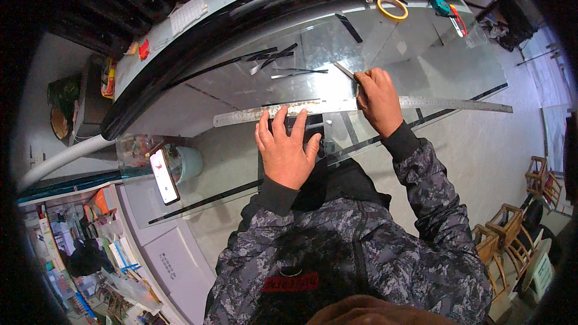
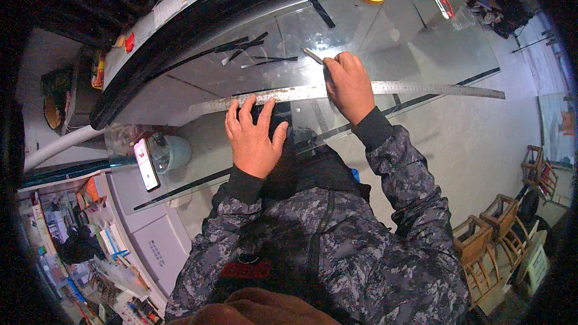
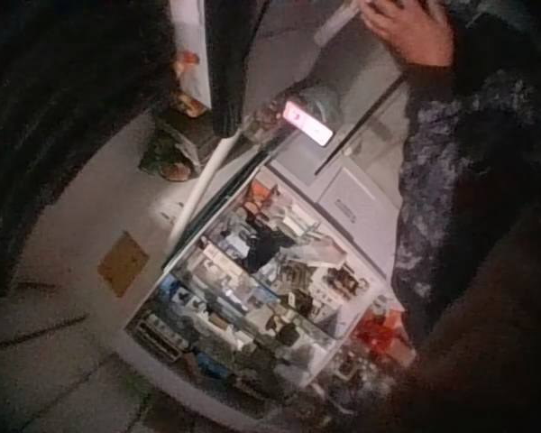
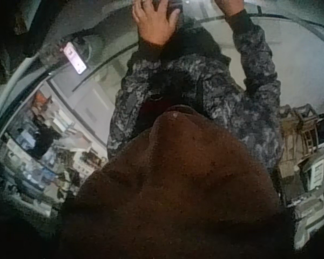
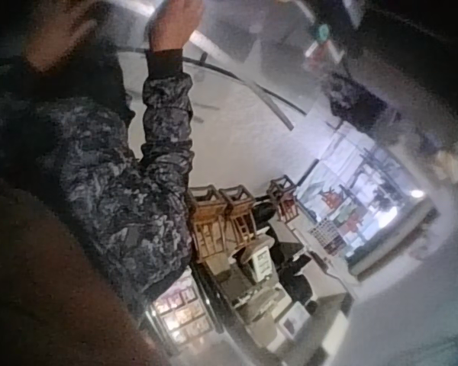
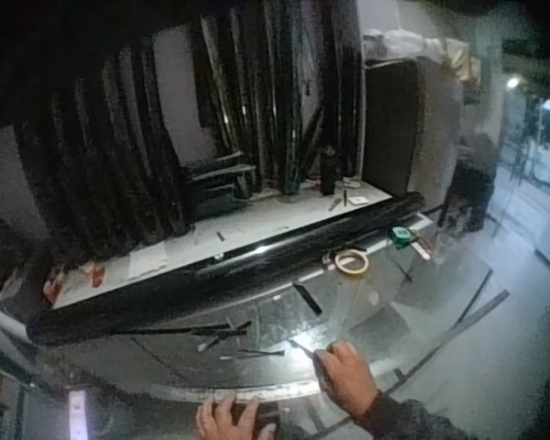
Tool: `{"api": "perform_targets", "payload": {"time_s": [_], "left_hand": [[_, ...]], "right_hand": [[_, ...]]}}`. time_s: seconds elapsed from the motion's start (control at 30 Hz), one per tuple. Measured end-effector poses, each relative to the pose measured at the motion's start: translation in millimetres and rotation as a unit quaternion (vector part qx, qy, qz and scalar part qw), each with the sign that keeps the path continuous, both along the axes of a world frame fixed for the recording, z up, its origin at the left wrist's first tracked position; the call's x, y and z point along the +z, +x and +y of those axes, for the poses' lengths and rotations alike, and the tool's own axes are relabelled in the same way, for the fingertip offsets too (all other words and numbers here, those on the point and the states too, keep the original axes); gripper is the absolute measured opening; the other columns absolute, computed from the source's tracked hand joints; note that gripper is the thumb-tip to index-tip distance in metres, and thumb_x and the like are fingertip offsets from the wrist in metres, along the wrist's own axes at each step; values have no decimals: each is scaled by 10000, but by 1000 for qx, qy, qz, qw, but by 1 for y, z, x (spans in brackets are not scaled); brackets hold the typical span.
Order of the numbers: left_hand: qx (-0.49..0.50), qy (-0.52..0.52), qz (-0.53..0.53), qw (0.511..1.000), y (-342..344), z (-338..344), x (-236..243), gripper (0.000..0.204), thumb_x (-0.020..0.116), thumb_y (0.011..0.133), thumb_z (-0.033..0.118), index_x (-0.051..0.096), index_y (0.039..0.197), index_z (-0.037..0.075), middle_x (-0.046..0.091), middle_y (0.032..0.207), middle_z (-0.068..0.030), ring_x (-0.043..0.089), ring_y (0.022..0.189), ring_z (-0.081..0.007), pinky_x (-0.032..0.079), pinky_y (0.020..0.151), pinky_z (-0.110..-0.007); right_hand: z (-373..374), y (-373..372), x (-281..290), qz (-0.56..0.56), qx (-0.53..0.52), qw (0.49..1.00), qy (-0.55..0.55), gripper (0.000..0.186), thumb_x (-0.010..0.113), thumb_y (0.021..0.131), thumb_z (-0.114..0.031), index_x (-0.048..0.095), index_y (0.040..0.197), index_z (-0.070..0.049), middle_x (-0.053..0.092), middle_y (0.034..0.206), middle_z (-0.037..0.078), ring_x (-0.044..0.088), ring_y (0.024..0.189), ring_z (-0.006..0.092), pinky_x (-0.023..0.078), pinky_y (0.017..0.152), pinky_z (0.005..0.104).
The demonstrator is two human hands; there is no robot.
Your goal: The person uses a metal ruler and a utility knife to score and cut a black sheet on a glass table. They repeatedly align the ruler, score along its edge, and peel away narrow strips of the material. A smartphone is briefly handled and placed back on the table.
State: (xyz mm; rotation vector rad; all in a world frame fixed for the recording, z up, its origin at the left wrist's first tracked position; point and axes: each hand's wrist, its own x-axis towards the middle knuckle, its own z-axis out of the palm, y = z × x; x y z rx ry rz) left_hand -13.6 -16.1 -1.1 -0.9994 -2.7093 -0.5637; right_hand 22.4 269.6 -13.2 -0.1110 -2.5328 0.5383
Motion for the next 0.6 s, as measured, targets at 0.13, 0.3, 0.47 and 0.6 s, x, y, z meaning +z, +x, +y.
{"api": "perform_targets", "payload": {"time_s": [0.13, 0.3, 0.47, 0.6], "left_hand": [[0, -1, -8, 1000, 0, 0, 1, 606, 821, 1032, 425, 708, 1579, 191, 506, 1677, -202, 347, 1595, -536, 295, 1316, -724], [-1, 0, -9, 1000, 0, 0, 1, 610, 820, 1033, 424, 705, 1583, 187, 507, 1675, -205, 347, 1596, -536, 289, 1320, -721], [-2, 2, -6, 1000, -1, 0, 1, 615, 810, 1030, 454, 712, 1566, 169, 525, 1661, -209, 364, 1580, -543, 291, 1318, -724], [-3, 5, -7, 1000, 0, 0, 0, 608, 816, 1029, 439, 711, 1568, 176, 516, 1665, -205, 357, 1587, -537, 293, 1320, -720]], "right_hand": [[1, -2, -1, -3, -6, 1000, 17, 399, 784, 905, -42, 731, 1300, -27, 640, 1144, 167, 635, 1106, 399, 546, 939, 509], [1, -1, 0, -11, -9, 1000, 15, 449, 740, 879, 42, 732, 1326, 10, 631, 1128, 182, 617, 1071, 411, 531, 932, 491], [-1, 1, 2, -9, -11, 1000, 13, 453, 741, 871, 41, 731, 1323, 10, 622, 1104, 180, 618, 1052, 405, 529, 918, 490], [-1, 3, 2, -11, -13, 1000, 14, 453, 742, 873, 39, 732, 1324, 9, 618, 1096, 177, 619, 1051, 403, 530, 914, 491]]}}
